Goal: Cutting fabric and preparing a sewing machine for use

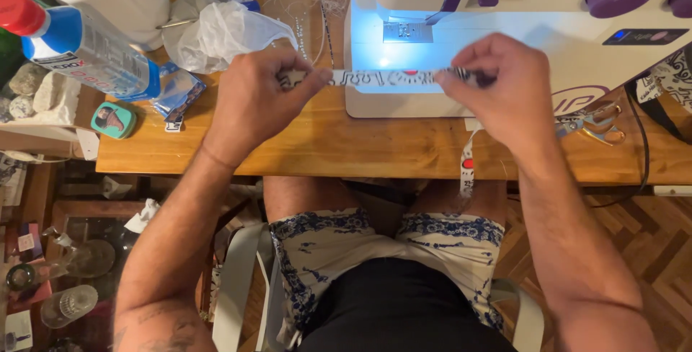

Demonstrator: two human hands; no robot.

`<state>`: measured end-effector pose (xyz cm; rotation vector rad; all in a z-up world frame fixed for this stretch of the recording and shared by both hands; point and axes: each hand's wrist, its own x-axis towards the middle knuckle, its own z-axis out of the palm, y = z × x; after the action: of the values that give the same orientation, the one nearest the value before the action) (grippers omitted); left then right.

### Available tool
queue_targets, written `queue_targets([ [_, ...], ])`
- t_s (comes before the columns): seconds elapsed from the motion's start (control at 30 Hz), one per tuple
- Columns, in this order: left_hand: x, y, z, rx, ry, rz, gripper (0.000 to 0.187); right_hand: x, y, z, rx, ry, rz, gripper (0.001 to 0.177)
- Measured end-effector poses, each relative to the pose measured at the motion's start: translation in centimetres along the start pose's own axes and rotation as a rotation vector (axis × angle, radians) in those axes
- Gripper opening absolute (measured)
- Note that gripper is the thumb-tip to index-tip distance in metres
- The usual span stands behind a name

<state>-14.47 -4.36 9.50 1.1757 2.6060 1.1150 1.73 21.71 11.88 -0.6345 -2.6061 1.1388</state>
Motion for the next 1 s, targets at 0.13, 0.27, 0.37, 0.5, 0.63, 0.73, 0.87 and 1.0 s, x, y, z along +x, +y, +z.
queue_targets([
  [0.13,0.9,-2.1,1.6,0.182,0.114,-0.074,0.03,2.6,0.7,2.3,-0.049,0.073,-0.128,0.022],
  [0.27,0.6,-2.2,2.9,0.569,0.407,0.185,0.026,4.0,1.8,3.8,-0.046,0.124,-0.275,0.028],
  [0.37,0.8,1.5,4.7,0.149,0.362,0.423,0.026,4.9,1.3,3.7,-0.159,0.131,-0.153,0.042],
  [0.5,1.1,3.7,8.7,0.237,0.241,0.491,0.044,5.4,2.8,4.2,-0.204,0.167,-0.345,0.03],
  [0.63,1.6,4.3,8.5,0.35,0.229,0.488,0.073,5.7,1.8,3.3,-0.18,0.111,-0.402,0.015],
  [0.73,1.9,3.9,9.0,0.386,0.236,0.488,0.081,5.9,2.9,2.8,-0.229,0.06,-0.536,0.014],
  [0.87,2.2,3.1,9.6,0.444,0.227,0.488,0.088,6.2,3.3,2.2,-0.394,0.046,-0.706,0.009],
  [1.0,2.6,3.6,9.7,0.424,0.231,0.464,0.093,6.7,4.6,2.2,-0.454,0.106,-0.812,0.013],
])
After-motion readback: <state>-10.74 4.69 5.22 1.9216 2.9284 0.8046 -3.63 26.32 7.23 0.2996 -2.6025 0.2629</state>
